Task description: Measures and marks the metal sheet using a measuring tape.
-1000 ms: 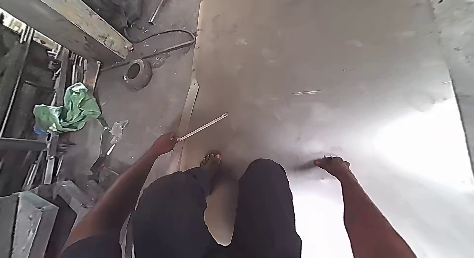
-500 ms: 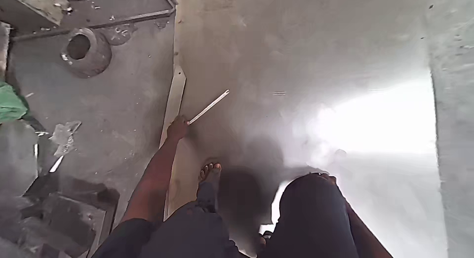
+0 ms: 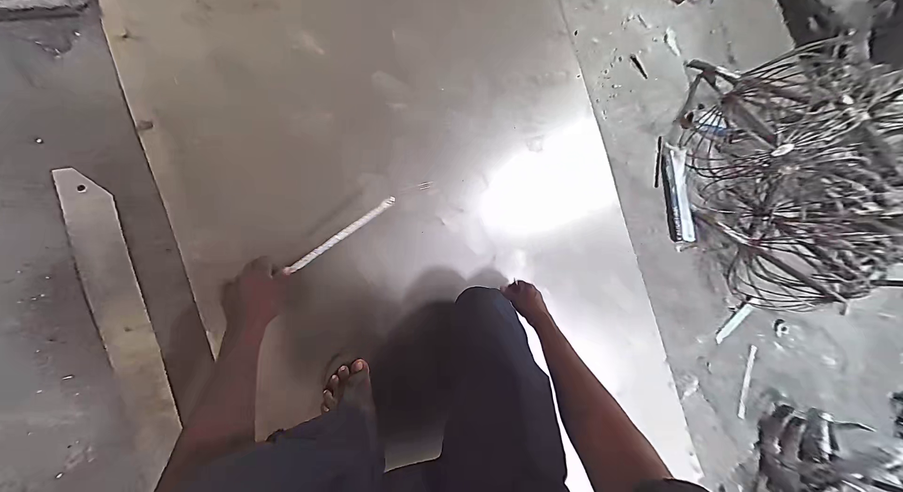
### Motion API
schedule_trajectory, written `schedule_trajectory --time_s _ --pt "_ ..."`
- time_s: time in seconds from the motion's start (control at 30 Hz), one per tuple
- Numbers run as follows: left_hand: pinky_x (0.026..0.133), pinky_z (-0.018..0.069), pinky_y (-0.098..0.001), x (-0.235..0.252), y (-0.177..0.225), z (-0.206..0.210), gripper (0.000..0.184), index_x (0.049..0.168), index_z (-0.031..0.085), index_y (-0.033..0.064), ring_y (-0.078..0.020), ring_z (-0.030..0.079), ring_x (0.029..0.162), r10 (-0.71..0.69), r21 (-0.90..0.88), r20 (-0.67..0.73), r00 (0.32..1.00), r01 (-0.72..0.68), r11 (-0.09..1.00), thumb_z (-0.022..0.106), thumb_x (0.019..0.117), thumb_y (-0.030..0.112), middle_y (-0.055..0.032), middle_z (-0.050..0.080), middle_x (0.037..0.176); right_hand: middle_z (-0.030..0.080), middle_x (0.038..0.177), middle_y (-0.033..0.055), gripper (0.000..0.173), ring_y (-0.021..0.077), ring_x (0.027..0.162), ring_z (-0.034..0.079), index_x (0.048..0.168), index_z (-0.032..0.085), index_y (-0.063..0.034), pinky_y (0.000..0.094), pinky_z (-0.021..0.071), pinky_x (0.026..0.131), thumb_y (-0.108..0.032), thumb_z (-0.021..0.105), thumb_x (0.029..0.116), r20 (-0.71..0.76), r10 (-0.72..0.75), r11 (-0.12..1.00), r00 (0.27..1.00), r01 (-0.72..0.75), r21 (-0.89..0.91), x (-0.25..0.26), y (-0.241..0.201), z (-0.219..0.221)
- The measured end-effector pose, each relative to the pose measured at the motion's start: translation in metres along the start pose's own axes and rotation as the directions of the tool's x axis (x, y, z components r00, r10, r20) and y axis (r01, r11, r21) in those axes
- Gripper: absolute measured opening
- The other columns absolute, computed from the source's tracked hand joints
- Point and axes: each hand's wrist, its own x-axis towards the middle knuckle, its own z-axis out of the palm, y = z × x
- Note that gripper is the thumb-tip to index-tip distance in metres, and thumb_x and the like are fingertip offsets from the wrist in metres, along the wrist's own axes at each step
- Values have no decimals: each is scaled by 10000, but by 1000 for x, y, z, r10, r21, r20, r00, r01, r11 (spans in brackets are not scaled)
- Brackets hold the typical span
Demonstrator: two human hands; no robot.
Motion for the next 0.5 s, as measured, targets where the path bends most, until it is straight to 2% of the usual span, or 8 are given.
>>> schedule_trajectory --time_s 0.07,0.1,0.13,0.17,0.2,0.27,0.4,0.5 --pt "974 423 -753 -5 26 9 436 1242 655 48 -478 630 1149 72 0 49 996 -72 997 532 1061 426 -246 654 1270 711 979 191 392 329 920 678 1150 706 -26 558 534 865 -389 626 1025 -147 -49 973 988 80 216 -2 -56 -10" --pt "971 435 -741 -8 35 12 424 1243 657 58 -467 643 1127 105 4 63 992 -105 994 532 1061 419 -231 666 1251 676 857 138 367 264 746 619 1182 693 -53 487 519 722 -381 630 1031 -190 -96 933 977 155 326 -2 -84 -11" --pt "975 448 -721 -10 40 15 416 1254 660 73 -446 656 1116 127 15 69 990 -128 992 531 1062 418 -207 678 1245 633 767 69 360 178 603 532 1248 668 -100 386 462 581 -387 623 1037 -192 -156 875 969 225 428 0 -110 -9" --pt "972 464 -699 -11 41 19 406 1246 665 82 -425 667 1101 150 27 60 987 -152 988 534 1063 420 -185 686 1241 618 758 37 393 131 548 485 1351 613 -143 325 424 518 -394 602 1048 -143 -230 817 962 271 509 3 -135 -6" --pt "955 480 -676 -10 38 21 389 1222 671 84 -405 675 1085 178 47 38 983 -180 983 540 1063 414 -164 686 1244 614 781 29 441 111 530 462 1436 543 -170 296 406 492 -393 580 1058 -86 -308 771 948 301 561 7 -158 -3" --pt "889 506 -633 -9 31 27 343 1144 682 96 -363 689 1024 223 91 14 975 -223 970 556 1058 402 -132 693 1195 645 834 36 468 101 515 461 1488 480 -190 268 393 465 -383 564 1070 -6 -394 736 919 319 597 8 -186 7" --pt "856 493 -619 -1 31 33 333 1107 685 97 -346 686 970 252 98 20 968 -252 963 573 1050 405 -124 699 1129 670 833 26 323 89 484 441 1364 584 -161 246 358 438 -317 555 1083 17 -428 744 904 342 575 17 -202 18" --pt "864 486 -611 1 37 34 327 1098 696 100 -332 681 958 234 84 49 971 -238 968 581 1045 402 -114 697 1116 660 819 26 230 90 505 454 1243 627 -110 262 380 467 -254 583 1069 32 -420 754 907 330 568 26 -198 27"
